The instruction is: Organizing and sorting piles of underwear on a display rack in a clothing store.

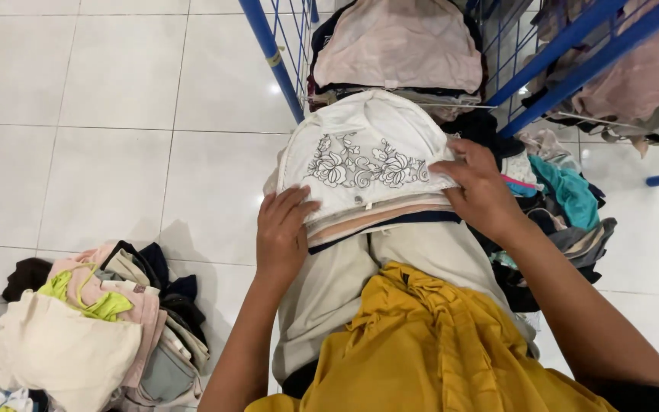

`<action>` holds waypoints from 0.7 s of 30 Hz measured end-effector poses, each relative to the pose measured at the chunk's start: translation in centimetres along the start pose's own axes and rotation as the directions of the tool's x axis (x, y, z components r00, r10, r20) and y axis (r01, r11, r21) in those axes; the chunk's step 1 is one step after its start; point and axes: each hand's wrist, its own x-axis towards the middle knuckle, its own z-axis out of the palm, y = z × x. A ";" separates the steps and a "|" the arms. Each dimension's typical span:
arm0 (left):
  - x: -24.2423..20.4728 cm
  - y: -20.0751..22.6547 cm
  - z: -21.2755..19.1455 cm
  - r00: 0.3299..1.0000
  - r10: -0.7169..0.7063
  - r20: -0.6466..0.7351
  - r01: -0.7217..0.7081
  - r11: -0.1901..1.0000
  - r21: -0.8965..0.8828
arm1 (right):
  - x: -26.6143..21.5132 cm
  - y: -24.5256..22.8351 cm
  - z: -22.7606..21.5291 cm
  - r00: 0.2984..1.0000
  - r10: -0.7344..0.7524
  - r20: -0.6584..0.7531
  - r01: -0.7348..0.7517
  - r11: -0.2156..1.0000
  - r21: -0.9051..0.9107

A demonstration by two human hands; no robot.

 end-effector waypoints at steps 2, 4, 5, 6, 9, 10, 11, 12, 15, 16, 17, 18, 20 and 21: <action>0.5 0.3 0.0 1.000 -0.005 -0.008 0.005 0.999 -0.041 | 0.7 -1.9 -0.4 0.985 -0.173 -0.007 0.161 0.933 -0.320; 0.3 0.1 -0.5 1.000 -0.003 -0.012 0.003 1.000 -0.003 | 0.8 -1.9 -0.4 0.983 -0.181 -0.002 0.171 0.930 -0.324; 0.3 0.0 -0.6 1.000 0.001 -0.010 -0.001 0.999 0.035 | 0.5 -1.9 -0.3 0.983 -0.184 0.000 0.174 0.929 -0.325; 0.3 0.1 -1.4 1.000 0.005 -0.004 -0.005 1.000 0.030 | 0.4 -1.3 -0.2 0.984 -0.177 -0.003 0.166 0.930 -0.328; -0.2 0.4 -2.5 0.999 0.034 0.032 -0.037 0.993 0.112 | -0.3 -0.1 0.0 0.994 -0.104 -0.044 0.086 0.951 -0.298; -0.7 0.3 -2.1 0.996 0.045 0.076 -0.054 0.992 0.118 | -0.4 -0.3 0.1 0.993 -0.116 -0.031 0.101 0.948 -0.302; -0.8 0.0 -1.9 0.991 0.062 0.116 -0.076 0.989 0.126 | -0.3 -0.4 0.2 0.991 -0.133 -0.022 0.120 0.944 -0.307; -1.0 -0.1 -2.1 0.990 0.067 0.122 -0.081 0.989 0.120 | -0.4 -0.3 0.5 0.992 -0.125 -0.026 0.111 0.944 -0.310; -0.4 0.0 -3.1 0.972 0.059 0.228 -0.072 0.996 0.049 | -0.8 -0.7 0.4 0.995 -0.100 0.026 0.103 0.951 -0.292; 0.2 0.4 -3.9 0.960 0.029 0.277 -0.025 1.000 -0.018 | -0.9 -1.4 -0.1 0.995 -0.090 0.043 0.098 0.967 -0.234; 0.8 0.8 -4.5 0.941 0.007 0.337 0.024 0.996 -0.088 | -1.4 -2.2 -0.7 0.996 -0.071 0.058 0.080 0.981 -0.178; 1.6 1.3 -4.5 0.933 0.033 0.358 0.008 0.994 -0.113 | -1.2 -2.9 -0.5 0.998 -0.039 0.044 0.046 0.980 -0.193; 3.4 2.4 -4.3 0.946 -0.004 0.325 -0.059 0.981 0.183 | -0.4 -4.2 -0.3 0.984 -0.151 -0.094 0.134 0.977 -0.163; 4.7 3.1 -2.9 0.939 0.017 0.342 -0.077 0.984 0.163 | -0.2 -4.3 0.6 0.986 -0.127 -0.105 0.107 0.979 -0.175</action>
